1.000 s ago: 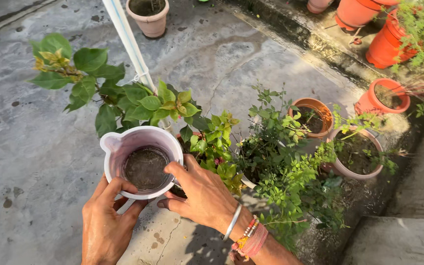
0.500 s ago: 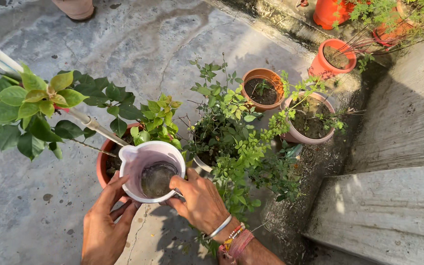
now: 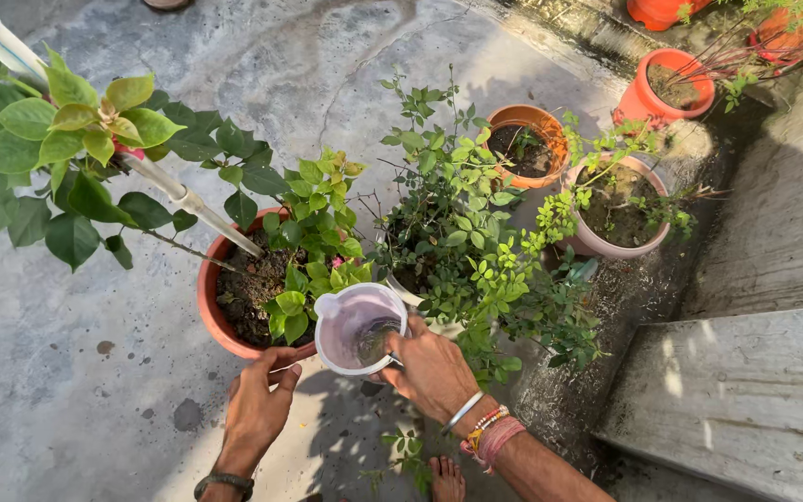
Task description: The person fills a small plastic mug with water from a large basin and pours the water into the soil of several potted plants.
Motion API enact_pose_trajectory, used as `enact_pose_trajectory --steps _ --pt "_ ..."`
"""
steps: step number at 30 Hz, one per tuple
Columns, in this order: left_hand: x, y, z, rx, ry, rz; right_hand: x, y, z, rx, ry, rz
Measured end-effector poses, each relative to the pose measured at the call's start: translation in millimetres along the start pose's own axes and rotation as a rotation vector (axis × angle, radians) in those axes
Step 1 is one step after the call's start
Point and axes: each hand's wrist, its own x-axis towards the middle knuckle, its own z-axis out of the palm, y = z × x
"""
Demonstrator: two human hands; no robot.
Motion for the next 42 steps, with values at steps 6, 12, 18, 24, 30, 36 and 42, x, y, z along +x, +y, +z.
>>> enact_pose_trajectory --steps 6,12,18,24,30,36,42 --pt "45.0 -11.0 -1.3 -0.245 0.044 -0.097 34.0 -31.0 4.0 -0.074 -0.010 -0.122" --pt "70.2 -7.8 -24.7 -0.251 0.040 -0.135 64.4 -50.7 16.9 -0.150 0.070 -0.204" --pt "77.8 -1.1 -45.7 -0.285 0.019 -0.154 80.4 -62.8 17.4 -0.162 0.077 -0.231" --pt "84.1 -9.0 -56.0 -0.417 0.004 -0.133 91.0 -81.6 1.1 -0.198 0.022 -0.152" --pt "80.7 -19.1 -59.7 -0.359 0.013 -0.115 94.9 -79.9 -16.1 -0.224 -0.012 -0.157" --pt "85.8 -10.7 -56.6 -0.396 -0.021 -0.085 98.9 -82.8 -22.5 -0.337 -0.010 -0.263" --pt "90.0 -1.4 -62.8 -0.304 -0.033 -0.097 109.9 -87.7 -17.8 -0.417 0.095 -0.423"
